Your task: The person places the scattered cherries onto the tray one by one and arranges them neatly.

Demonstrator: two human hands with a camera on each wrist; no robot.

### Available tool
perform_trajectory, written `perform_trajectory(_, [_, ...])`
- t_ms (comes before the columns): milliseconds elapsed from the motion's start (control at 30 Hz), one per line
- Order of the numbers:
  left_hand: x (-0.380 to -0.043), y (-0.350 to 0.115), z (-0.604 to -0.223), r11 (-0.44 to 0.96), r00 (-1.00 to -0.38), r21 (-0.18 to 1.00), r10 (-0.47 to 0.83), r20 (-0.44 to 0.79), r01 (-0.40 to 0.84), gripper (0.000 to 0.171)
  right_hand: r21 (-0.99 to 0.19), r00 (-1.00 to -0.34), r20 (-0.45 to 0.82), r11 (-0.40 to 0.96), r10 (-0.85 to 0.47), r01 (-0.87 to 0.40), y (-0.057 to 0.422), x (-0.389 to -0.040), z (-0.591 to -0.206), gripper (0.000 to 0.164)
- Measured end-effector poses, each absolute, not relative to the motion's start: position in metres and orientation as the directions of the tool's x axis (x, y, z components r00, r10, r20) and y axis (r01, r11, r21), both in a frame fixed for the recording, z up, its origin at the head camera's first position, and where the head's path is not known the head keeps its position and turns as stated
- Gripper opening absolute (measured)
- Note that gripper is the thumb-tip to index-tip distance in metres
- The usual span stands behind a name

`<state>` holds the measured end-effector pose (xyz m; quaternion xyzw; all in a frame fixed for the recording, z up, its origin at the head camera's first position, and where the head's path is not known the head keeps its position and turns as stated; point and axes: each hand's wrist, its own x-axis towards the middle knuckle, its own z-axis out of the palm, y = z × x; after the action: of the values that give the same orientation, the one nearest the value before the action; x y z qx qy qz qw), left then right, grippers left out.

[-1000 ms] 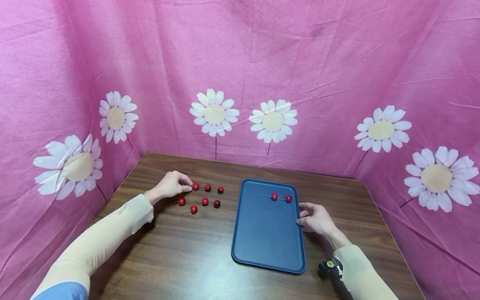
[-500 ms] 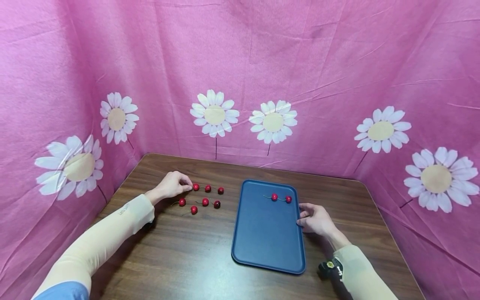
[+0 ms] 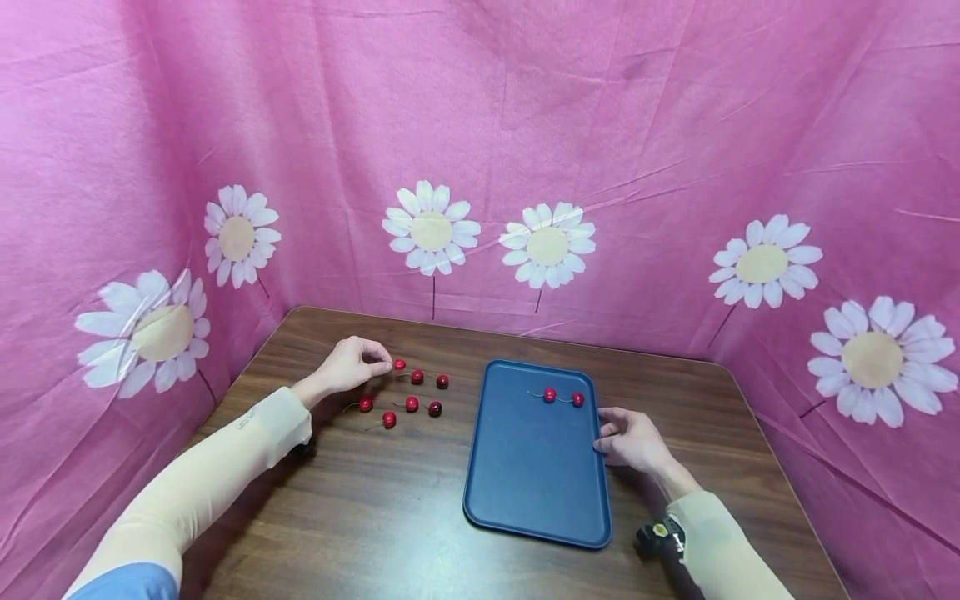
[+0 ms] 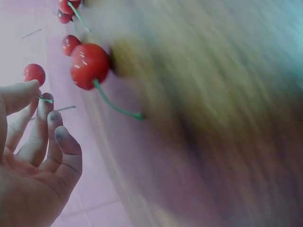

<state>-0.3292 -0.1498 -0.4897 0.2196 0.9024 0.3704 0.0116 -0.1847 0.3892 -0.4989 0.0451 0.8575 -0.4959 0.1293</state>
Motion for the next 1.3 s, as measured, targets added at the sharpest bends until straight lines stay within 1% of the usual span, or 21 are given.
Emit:
perform_trajectory(100, [-0.328,-0.143,-0.485,0.609,-0.903,0.695,0.406,0.142,0.383,0.008,-0.841,-0.963,-0.265,0.501,-0.055,0.203,0.389,-0.183,-0.499,0.072])
perform_trajectory(333, [-0.326,-0.123,-0.477,0.575,-0.884,0.707,0.44,0.158,0.413,0.009,-0.848,-0.96,-0.276,0.482,-0.043,0.223,0.388,-0.181,-0.498,0.073])
perform_trajectory(700, [-0.327,-0.076,-0.469,0.533,-0.856,0.722,0.492,0.16,0.442,0.008,-0.854,-0.963,-0.264,0.476,-0.045,0.212,0.387,-0.185,-0.5,0.073])
perform_trajectory(1067, [-0.328,-0.026,-0.461,0.491,-0.81,0.715,0.558,0.18,0.498,0.012,-0.861,-0.964,-0.261,0.464,-0.045,0.211,0.387,-0.184,-0.499,0.074])
perform_trajectory(1300, [-0.329,0.002,-0.46,0.504,-0.802,0.701,0.574,0.164,0.504,0.012,-0.859,-0.965,-0.26,0.467,-0.044,0.21,0.389,-0.183,-0.5,0.073])
